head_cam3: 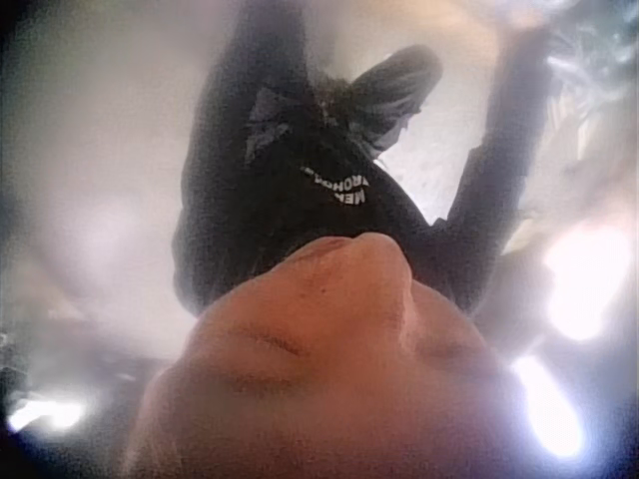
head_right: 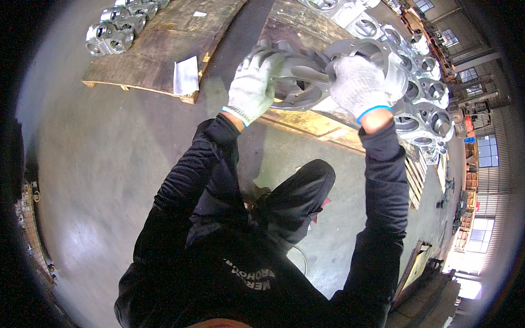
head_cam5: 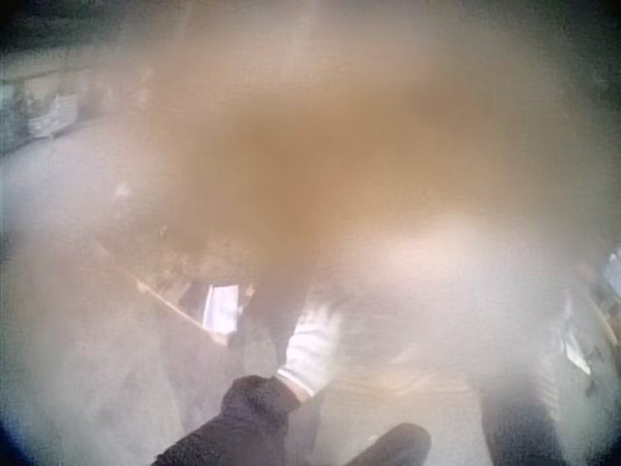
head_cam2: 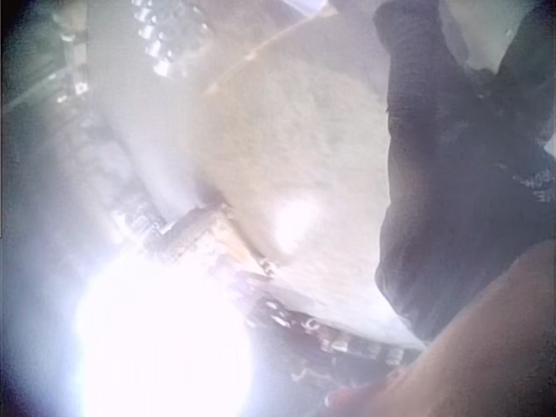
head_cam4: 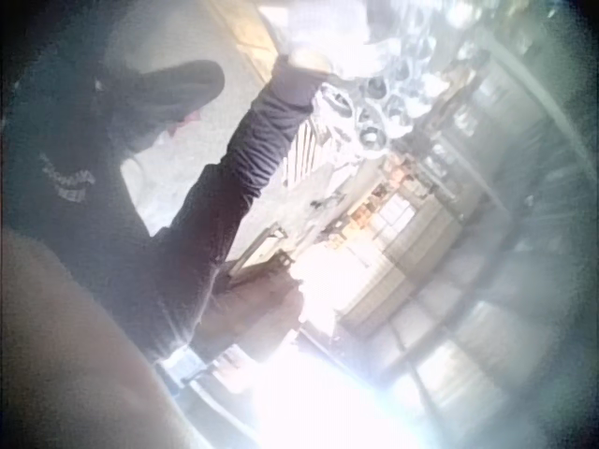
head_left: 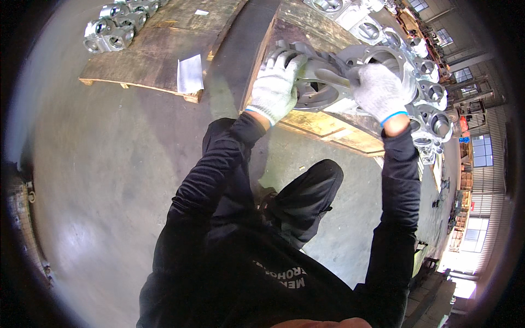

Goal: The person kneels on the floor and uses a hammer to tap a metal part on a wooden pallet. They then use a metal file to smooth the edges of the part, rotating it to work on different sides.

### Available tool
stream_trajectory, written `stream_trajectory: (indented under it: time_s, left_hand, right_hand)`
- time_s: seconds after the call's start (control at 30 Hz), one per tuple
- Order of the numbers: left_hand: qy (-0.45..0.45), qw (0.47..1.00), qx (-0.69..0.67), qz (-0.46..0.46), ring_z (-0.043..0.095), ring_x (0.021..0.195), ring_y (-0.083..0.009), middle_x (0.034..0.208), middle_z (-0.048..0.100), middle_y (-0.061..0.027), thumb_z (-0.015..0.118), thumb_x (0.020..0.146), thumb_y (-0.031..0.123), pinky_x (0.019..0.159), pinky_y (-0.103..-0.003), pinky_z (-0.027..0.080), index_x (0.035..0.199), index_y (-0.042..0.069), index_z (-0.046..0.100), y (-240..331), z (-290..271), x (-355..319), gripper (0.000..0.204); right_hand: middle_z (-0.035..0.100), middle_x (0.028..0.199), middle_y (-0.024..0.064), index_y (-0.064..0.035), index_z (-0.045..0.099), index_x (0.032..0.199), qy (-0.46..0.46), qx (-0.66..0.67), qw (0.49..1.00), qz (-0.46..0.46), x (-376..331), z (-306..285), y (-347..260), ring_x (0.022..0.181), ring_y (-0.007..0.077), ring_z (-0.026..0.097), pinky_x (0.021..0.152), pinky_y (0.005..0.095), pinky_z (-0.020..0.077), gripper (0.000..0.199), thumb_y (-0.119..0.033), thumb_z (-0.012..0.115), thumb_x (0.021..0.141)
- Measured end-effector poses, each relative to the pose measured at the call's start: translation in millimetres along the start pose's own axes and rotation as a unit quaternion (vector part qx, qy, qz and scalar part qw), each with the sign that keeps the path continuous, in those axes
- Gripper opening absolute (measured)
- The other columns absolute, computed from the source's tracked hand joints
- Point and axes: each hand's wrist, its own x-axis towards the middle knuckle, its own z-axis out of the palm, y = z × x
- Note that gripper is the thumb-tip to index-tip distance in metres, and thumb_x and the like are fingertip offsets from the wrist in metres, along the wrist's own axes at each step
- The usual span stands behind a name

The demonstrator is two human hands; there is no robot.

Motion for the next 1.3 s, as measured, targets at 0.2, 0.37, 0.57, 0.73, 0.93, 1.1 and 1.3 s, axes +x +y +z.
stream_trajectory:
  time_s: [0.2, 0.37, 0.57, 0.73, 0.93, 1.1, 1.3]
  left_hand:
    - [-0.016, 1.0, 0.008, 0.005, 0.046, 0.136, -0.0388, 0.139, 0.053, -0.0184, 0.067, 0.072, 0.004, 0.113, -0.048, 0.039, 0.14, 0.01, 0.052, 1, -2, 1, 0.07]
    - [-0.022, 1.0, 0.001, 0.002, 0.046, 0.135, -0.0389, 0.138, 0.053, -0.018, 0.069, 0.072, 0.004, 0.112, -0.049, 0.039, 0.141, 0.011, 0.051, 1, -3, 2, 0.072]
    - [-0.022, 1.0, 0.005, -0.004, 0.047, 0.135, -0.0372, 0.138, 0.054, -0.0162, 0.068, 0.072, 0.003, 0.112, -0.049, 0.039, 0.139, 0.011, 0.051, 3, -3, 3, 0.07]
    - [-0.01, 1.0, -0.003, 0.008, 0.049, 0.133, -0.037, 0.137, 0.054, -0.0165, 0.067, 0.075, 0.004, 0.112, -0.049, 0.039, 0.14, 0.012, 0.052, 1, -4, 4, 0.066]
    - [-0.01, 1.0, -0.007, -0.009, 0.048, 0.134, -0.0377, 0.137, 0.055, -0.0163, 0.067, 0.075, 0.003, 0.112, -0.049, 0.04, 0.14, 0.014, 0.053, 3, -5, 4, 0.068]
    - [0.003, 1.0, -0.012, 0.004, 0.048, 0.134, -0.0381, 0.136, 0.055, -0.0163, 0.067, 0.072, 0.002, 0.111, -0.049, 0.04, 0.139, 0.011, 0.053, 4, -3, 4, 0.068]
    - [0.002, 1.0, -0.003, -0.015, 0.048, 0.134, -0.0381, 0.135, 0.055, -0.017, 0.067, 0.071, 0.002, 0.112, -0.048, 0.04, 0.135, 0.007, 0.055, 3, -2, 3, 0.065]
  right_hand:
    - [0.072, 0.083, 0.0157, -0.0123, 0.078, 0.085, -0.004, 0.077, 0.996, 0.036, 7, -16, 0, 0.084, 0.0379, 0.07, 0.078, 0.0472, 0.0561, 0.019, -0.024, 0.064, 0.084]
    - [0.071, 0.087, 0.0242, -0.0028, 0.074, 0.08, -0.017, 0.096, 0.988, 0.118, 19, -24, -18, 0.086, 0.0419, 0.07, 0.081, 0.0476, 0.0556, 0.031, -0.031, 0.061, 0.085]
    - [0.073, 0.085, 0.0157, -0.015, 0.078, 0.088, -0.01, 0.063, 0.996, 0.065, 17, -19, -5, 0.084, 0.0369, 0.071, 0.076, 0.0459, 0.0564, 0.02, -0.026, 0.062, 0.083]
    - [0.072, 0.084, 0.0207, -0.0104, 0.079, 0.087, 0.008, 0.14, 0.988, -0.06, 20, -14, 2, 0.084, 0.0373, 0.071, 0.078, 0.049, 0.0556, 0.023, -0.026, 0.062, 0.083]
    - [0.07, 0.085, 0.0261, -0.0057, 0.077, 0.086, -0.04, 0.197, 0.977, 0.063, 32, -27, -7, 0.082, 0.0417, 0.07, 0.077, 0.0496, 0.0551, 0.029, -0.029, 0.06, 0.086]
    - [0.067, 0.078, 0.0256, -0.007, 0.073, 0.077, 0.078, 0.113, 0.99, 0.028, 29, 3, -20, 0.076, 0.0425, 0.069, 0.069, 0.0508, 0.0557, 0.024, -0.026, 0.061, 0.087]
    - [0.068, 0.078, 0.0262, -0.0042, 0.076, 0.078, 0.043, 0.194, 0.976, 0.086, 25, 2, -40, 0.077, 0.042, 0.07, 0.075, 0.0488, 0.0575, 0.028, -0.028, 0.062, 0.083]
